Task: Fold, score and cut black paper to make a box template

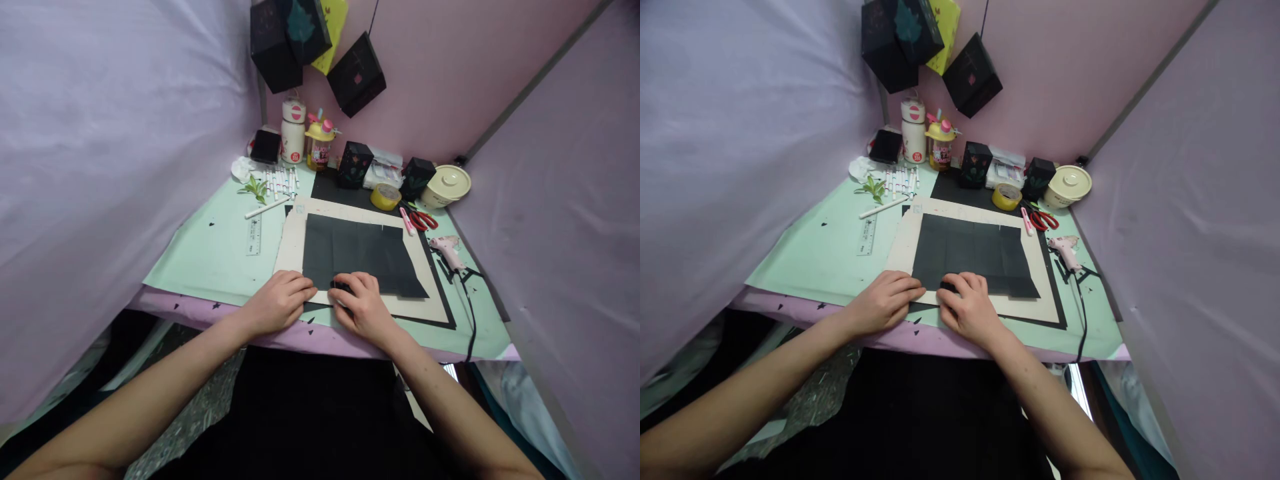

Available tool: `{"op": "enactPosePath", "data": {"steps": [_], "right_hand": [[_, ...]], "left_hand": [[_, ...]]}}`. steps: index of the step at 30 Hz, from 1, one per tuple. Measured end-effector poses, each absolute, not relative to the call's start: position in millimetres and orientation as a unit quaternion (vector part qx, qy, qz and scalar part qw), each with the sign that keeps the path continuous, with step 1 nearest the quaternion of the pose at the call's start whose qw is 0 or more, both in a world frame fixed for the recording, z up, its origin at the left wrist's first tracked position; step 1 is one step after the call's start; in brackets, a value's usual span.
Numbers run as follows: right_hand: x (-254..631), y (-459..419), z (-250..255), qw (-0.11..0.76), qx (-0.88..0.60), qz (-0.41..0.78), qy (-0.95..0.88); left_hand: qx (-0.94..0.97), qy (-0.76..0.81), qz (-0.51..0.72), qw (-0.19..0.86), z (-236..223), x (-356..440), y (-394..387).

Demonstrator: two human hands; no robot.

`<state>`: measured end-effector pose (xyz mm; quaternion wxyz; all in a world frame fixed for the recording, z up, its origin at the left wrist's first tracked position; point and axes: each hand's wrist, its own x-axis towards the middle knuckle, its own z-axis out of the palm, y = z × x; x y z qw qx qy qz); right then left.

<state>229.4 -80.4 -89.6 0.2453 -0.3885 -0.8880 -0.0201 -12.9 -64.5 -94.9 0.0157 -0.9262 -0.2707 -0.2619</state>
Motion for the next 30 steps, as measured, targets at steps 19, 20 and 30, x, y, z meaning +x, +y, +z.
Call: {"op": "enactPosePath", "data": {"steps": [19, 20, 30], "right_hand": [[233, -82, -101, 0.338, -0.378, -0.03, -0.861], [233, -82, -101, 0.335, -0.379, -0.028, -0.862], [231, -83, -98, 0.275, -0.398, -0.037, -0.874]], "left_hand": [[-0.919, -0.294, -0.261, 0.011, -97, -14, -64], [-0.919, -0.296, -0.26, 0.01, -97, -14, -65], [-0.919, -0.3, -0.255, 0.012, -96, -14, -65]]}}
